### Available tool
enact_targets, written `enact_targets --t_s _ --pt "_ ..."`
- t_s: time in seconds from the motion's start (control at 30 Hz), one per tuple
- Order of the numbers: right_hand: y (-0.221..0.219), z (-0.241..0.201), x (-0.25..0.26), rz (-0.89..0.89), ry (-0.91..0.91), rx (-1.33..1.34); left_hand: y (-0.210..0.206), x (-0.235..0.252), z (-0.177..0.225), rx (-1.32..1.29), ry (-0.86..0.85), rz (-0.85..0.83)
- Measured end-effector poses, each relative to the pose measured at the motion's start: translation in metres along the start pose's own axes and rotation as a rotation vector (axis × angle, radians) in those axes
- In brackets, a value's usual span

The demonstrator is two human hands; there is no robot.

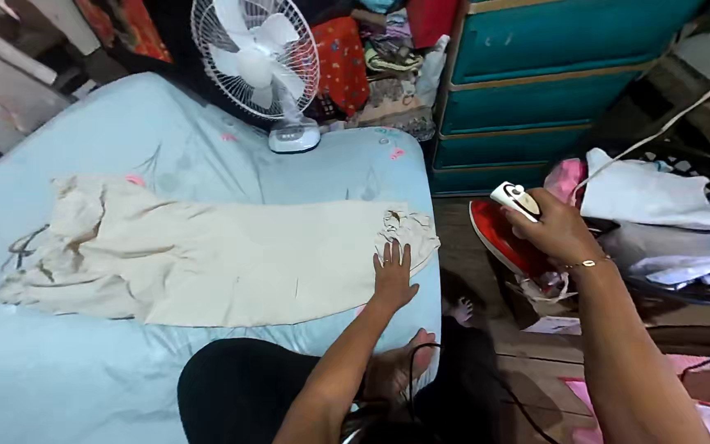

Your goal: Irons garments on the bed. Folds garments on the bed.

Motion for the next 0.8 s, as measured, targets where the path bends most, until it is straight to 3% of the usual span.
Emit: enact_targets --t_s 0.1,0.17,0.27,0.33,0.43,0.53,0.57,0.7,0.8 --pt "-0.003 0.04 -0.015 0.013 -0.008 0.018 0.014 0.018 -0.005 -0.119 0.168 0.162" --pt "-0.006 0.061 -0.021 0.031 -0.013 0.036 0.015 0.019 0.004 -0.169 0.109 0.299" --pt "-0.01 0.088 -0.025 0.063 -0.023 0.078 -0.002 0.004 0.054 0.053 -0.477 0.475" --pt "-0.013 0.102 -0.027 0.078 -0.032 0.104 -0.009 -0.007 0.073 0.173 -0.691 0.483" --pt "-0.015 0.118 -0.03 0.101 -0.031 0.136 -0.003 -0.014 0.066 0.251 -0.518 0.673" --pt "-0.019 0.131 -0.033 0.117 -0.025 0.155 0.003 0.0 0.046 0.21 -0.234 0.687" --pt "-0.021 0.136 -0.033 0.122 -0.026 0.159 0.005 0.008 0.04 0.197 -0.156 0.641" --pt "-0.022 0.153 -0.041 0.118 -0.058 0.17 0.018 0.043 0.029 0.024 0.11 0.174" --pt "-0.019 0.167 -0.05 0.105 -0.091 0.198 0.035 0.05 0.033 -0.218 0.121 0.114"
Point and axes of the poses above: each hand's wrist, its own x-axis towards the middle knuckle, its own y-axis out of the back of the hand, z = x × y, the point moved 8 cm from there along x, towards the middle knuckle, and after that the axes turned 14 degrees about -z, right-handed, at the moved point
